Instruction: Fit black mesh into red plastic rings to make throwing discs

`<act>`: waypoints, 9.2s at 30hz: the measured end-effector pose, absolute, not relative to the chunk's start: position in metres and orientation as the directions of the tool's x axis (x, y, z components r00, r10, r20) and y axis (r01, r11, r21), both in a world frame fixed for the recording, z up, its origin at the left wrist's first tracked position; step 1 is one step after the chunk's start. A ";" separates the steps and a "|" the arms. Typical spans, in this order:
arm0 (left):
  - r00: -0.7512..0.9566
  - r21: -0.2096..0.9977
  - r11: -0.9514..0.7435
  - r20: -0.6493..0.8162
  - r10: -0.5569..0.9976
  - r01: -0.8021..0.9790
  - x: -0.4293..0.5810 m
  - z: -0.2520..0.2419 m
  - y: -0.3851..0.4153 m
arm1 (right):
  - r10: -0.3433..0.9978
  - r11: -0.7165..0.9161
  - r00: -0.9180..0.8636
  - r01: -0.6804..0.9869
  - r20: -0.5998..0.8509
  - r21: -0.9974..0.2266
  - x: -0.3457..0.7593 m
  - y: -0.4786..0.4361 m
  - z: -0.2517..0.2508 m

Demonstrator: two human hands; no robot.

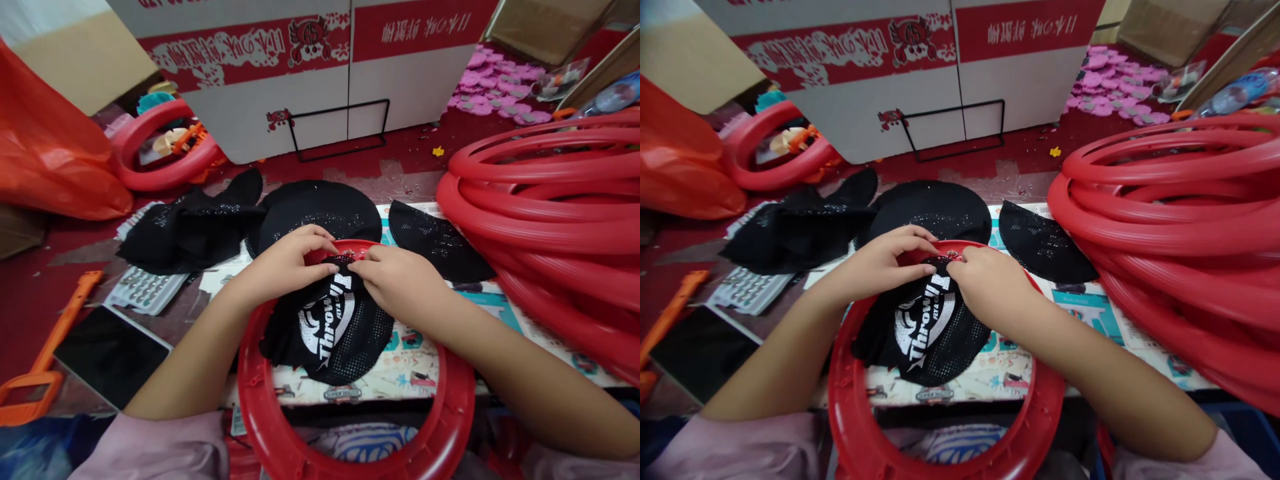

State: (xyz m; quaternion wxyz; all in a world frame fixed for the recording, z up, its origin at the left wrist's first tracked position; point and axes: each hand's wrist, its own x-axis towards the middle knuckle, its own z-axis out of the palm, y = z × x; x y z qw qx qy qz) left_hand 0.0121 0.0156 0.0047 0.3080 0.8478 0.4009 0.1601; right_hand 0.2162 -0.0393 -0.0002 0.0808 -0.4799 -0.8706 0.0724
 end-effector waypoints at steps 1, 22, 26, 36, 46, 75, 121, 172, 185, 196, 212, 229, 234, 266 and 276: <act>0.648 0.634 -0.510 0.018 0.761 0.581 0.010 0.007 0.015 | 0.846 0.528 -0.533 0.824 0.036 -0.206 0.216 -0.041 0.003; 0.622 0.556 -0.545 0.064 0.780 0.627 0.009 0.016 0.007 | 0.783 0.620 -0.553 0.729 0.285 -0.289 0.215 -0.033 -0.007; 0.566 0.583 -0.516 0.114 0.816 0.627 0.017 0.005 0.010 | 0.792 0.607 -0.545 0.752 0.274 -0.258 0.215 -0.033 -0.007; 0.547 0.605 -0.507 0.137 0.826 0.614 0.017 0.000 0.013 | 0.796 0.586 -0.536 0.799 0.281 -0.136 0.215 -0.033 -0.010; 0.530 0.609 -0.479 0.111 0.841 0.632 0.019 0.001 0.014 | 0.796 0.582 -0.555 0.812 0.239 -0.053 0.214 -0.032 -0.013; 0.542 0.361 -0.501 -0.015 0.840 0.787 0.004 0.017 0.013 | 0.852 0.510 -0.523 0.824 0.017 -0.247 0.213 -0.036 0.007; 0.459 0.770 -0.315 0.033 0.888 0.554 0.018 -0.004 0.016 | 0.825 0.551 -0.517 0.826 0.227 -0.121 0.215 -0.034 -0.011; 0.582 0.641 -0.503 0.107 0.806 0.580 0.016 -0.001 0.013 | 0.832 0.555 -0.531 0.804 0.161 -0.213 0.217 -0.033 0.000; 0.541 0.623 -0.470 0.089 0.837 0.625 0.019 -0.006 0.014 | 0.842 0.530 -0.512 0.844 0.170 -0.083 0.216 -0.032 -0.003; 0.479 0.636 -0.383 0.024 0.877 0.670 0.023 -0.006 0.012 | 0.840 0.528 -0.522 0.849 0.148 -0.003 0.216 -0.035 -0.002; 0.357 0.630 -0.268 -0.015 0.934 0.729 0.032 -0.004 0.005 | 0.851 0.520 -0.523 0.852 0.056 0.058 0.215 -0.040 0.010; 0.361 0.614 -0.272 -0.022 0.932 0.741 0.032 -0.004 0.004 | 0.827 0.560 -0.563 0.825 0.017 0.080 0.215 -0.039 0.007; 0.418 0.572 -0.355 0.022 0.908 0.740 0.031 -0.003 0.004 | 0.819 0.569 -0.573 0.817 0.026 0.093 0.216 -0.037 0.003; 0.579 0.555 -0.540 0.124 0.806 0.633 0.013 0.010 0.008 | 0.795 0.602 -0.571 0.783 0.204 -0.156 0.222 -0.034 0.002; 0.448 0.630 -0.419 0.125 0.886 0.654 0.018 -0.004 0.011 | 0.830 0.549 -0.535 0.833 0.158 -0.070 0.222 -0.033 0.003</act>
